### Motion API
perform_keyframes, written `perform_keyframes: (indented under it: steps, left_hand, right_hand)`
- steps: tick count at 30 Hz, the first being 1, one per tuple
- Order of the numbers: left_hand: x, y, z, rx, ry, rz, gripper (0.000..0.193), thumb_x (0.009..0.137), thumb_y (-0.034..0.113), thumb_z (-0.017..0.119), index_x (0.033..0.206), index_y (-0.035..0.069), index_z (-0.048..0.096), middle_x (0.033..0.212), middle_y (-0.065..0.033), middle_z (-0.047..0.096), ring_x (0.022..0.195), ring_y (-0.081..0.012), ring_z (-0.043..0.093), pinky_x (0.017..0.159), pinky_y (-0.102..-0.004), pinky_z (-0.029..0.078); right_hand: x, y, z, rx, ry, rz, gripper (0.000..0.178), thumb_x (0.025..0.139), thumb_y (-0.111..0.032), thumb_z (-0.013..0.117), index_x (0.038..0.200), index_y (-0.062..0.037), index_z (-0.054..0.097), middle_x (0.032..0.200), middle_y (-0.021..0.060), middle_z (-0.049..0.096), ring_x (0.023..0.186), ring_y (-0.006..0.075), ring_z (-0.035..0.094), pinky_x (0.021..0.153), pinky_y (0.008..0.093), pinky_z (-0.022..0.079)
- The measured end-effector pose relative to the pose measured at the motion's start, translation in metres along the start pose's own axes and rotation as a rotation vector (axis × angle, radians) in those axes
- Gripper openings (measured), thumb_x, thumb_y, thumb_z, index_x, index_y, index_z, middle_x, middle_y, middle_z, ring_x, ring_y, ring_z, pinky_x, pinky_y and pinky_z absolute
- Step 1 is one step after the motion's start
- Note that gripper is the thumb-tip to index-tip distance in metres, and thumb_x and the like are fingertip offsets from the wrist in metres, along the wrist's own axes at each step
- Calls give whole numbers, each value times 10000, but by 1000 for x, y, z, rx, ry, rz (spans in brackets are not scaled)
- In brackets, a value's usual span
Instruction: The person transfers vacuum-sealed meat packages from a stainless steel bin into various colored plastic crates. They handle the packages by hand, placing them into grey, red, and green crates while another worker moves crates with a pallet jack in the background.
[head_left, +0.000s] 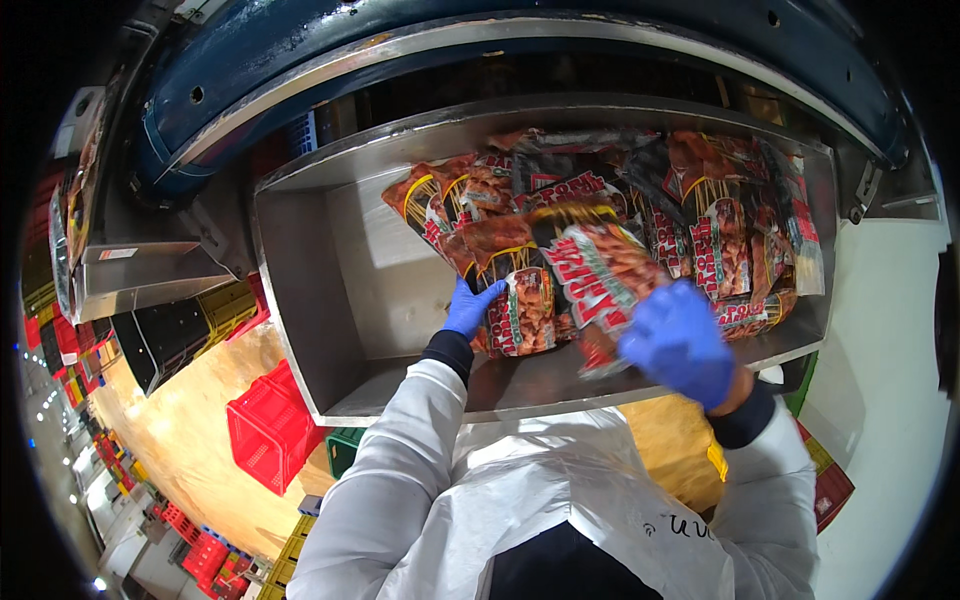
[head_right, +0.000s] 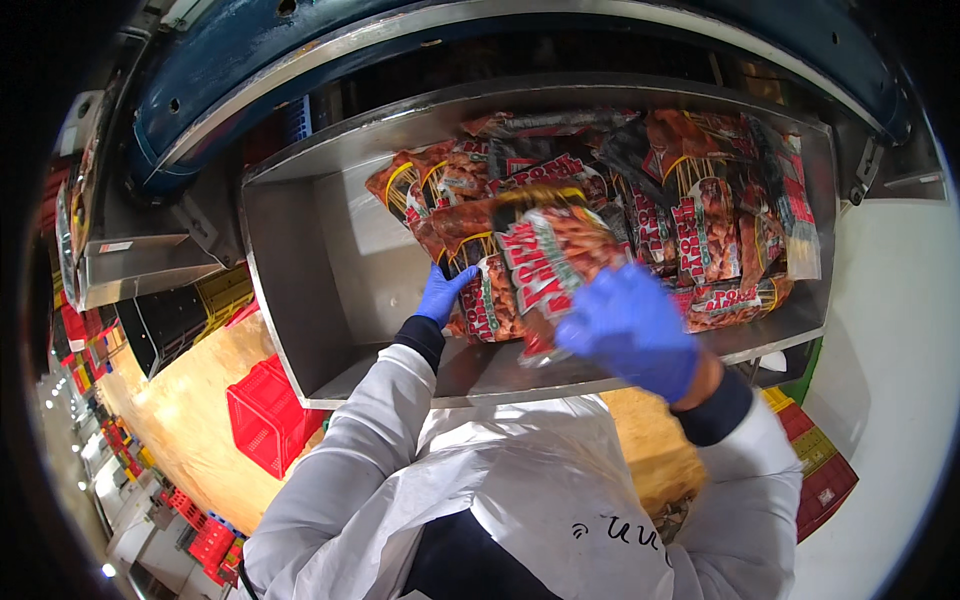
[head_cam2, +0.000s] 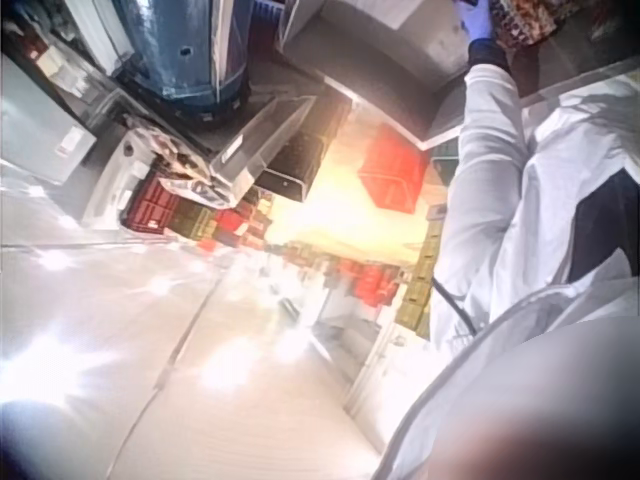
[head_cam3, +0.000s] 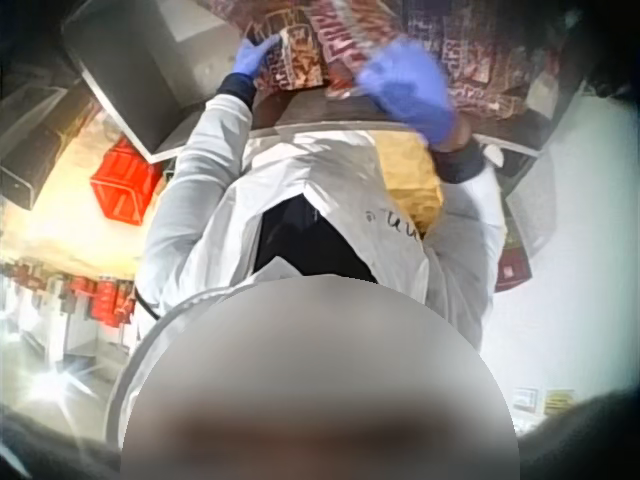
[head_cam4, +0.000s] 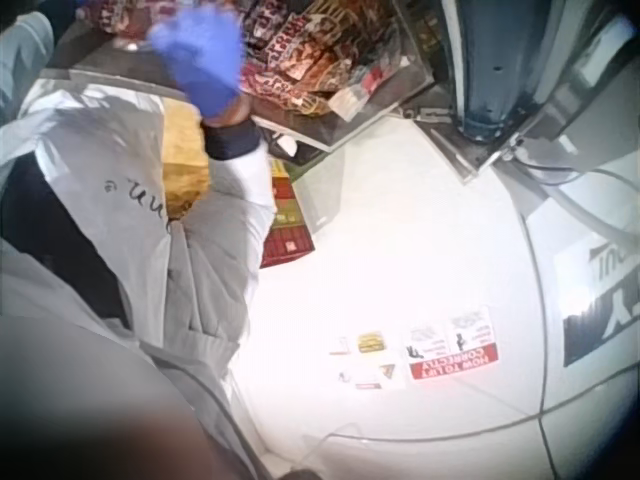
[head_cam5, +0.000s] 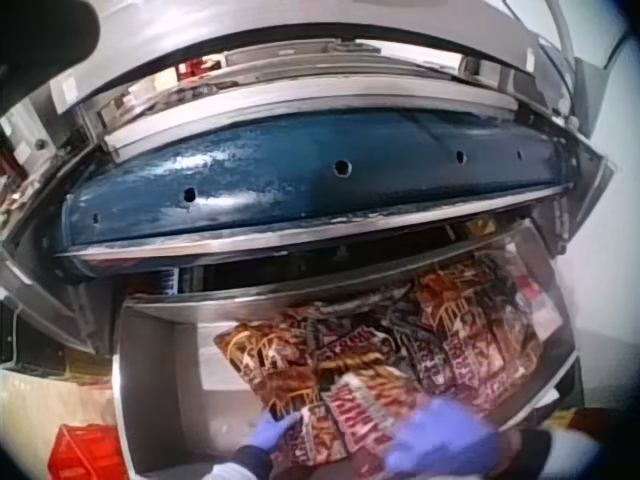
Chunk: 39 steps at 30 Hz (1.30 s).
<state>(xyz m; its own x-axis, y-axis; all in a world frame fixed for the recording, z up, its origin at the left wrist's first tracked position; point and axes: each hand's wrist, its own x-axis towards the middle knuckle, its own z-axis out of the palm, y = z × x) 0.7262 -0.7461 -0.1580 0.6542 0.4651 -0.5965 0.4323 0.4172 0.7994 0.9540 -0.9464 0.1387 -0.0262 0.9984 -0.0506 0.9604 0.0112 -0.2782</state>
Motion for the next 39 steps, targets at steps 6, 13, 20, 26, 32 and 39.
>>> perform_keyframes:
  steps: [6, 13, 20, 26, 32, 39]
  left_hand:
    - [15, -36, -33, -514, -280, 64, 645, 1005, 537, 404, 1475, 104, 315, 1439, -50, 454, 1356, -206, 367, 1174, -355, 200]
    - [14, -2, -3, 165, 53, -7, 1061, 665, 100, 881, 1449, -15, 175, 1345, -194, 473, 1188, -228, 534, 1012, -372, 464]
    - [6, 6, 3, -175, 11, -131, 613, 725, -31, 737, 1285, 30, 497, 1097, -76, 663, 954, -186, 654, 911, -353, 521]
    - [-33, -7, -11, -337, 122, -158, 497, 766, -15, 723, 1233, 49, 568, 1066, -50, 686, 907, -161, 671, 844, -334, 543]
    - [-42, -15, -27, -503, 194, -120, 486, 776, 61, 640, 1256, 68, 561, 1077, -18, 657, 1001, -180, 628, 921, -340, 498]
    - [-33, -23, -36, -662, 302, -179, 475, 732, 24, 645, 1202, 50, 583, 1030, -33, 678, 925, -188, 650, 865, -331, 514]
  right_hand:
    - [11, -51, 214, 40, 5, -273, 185, 802, -196, 582, 979, -220, 631, 997, 33, 649, 1047, 272, 613, 1084, 512, 381]
    - [61, 47, 207, 467, 28, 268, 392, 815, -188, 644, 1206, -175, 621, 1270, 104, 585, 1187, 305, 544, 1002, 411, 453]
    - [131, 203, 203, -207, 269, 438, 398, 806, -146, 638, 1199, -173, 583, 1102, 82, 607, 1057, 289, 586, 933, 432, 449]
    - [117, 168, 187, -215, 282, 222, 280, 740, -123, 612, 1014, -166, 654, 953, 60, 605, 959, 278, 592, 844, 421, 472]
    - [59, 83, 215, -57, 40, 83, 213, 767, -174, 603, 974, -223, 615, 982, 64, 611, 989, 296, 576, 828, 422, 473]
    - [44, 42, 281, 855, 714, 944, 444, 719, -219, 756, 1087, -82, 549, 1021, 112, 535, 936, 284, 548, 927, 423, 440]
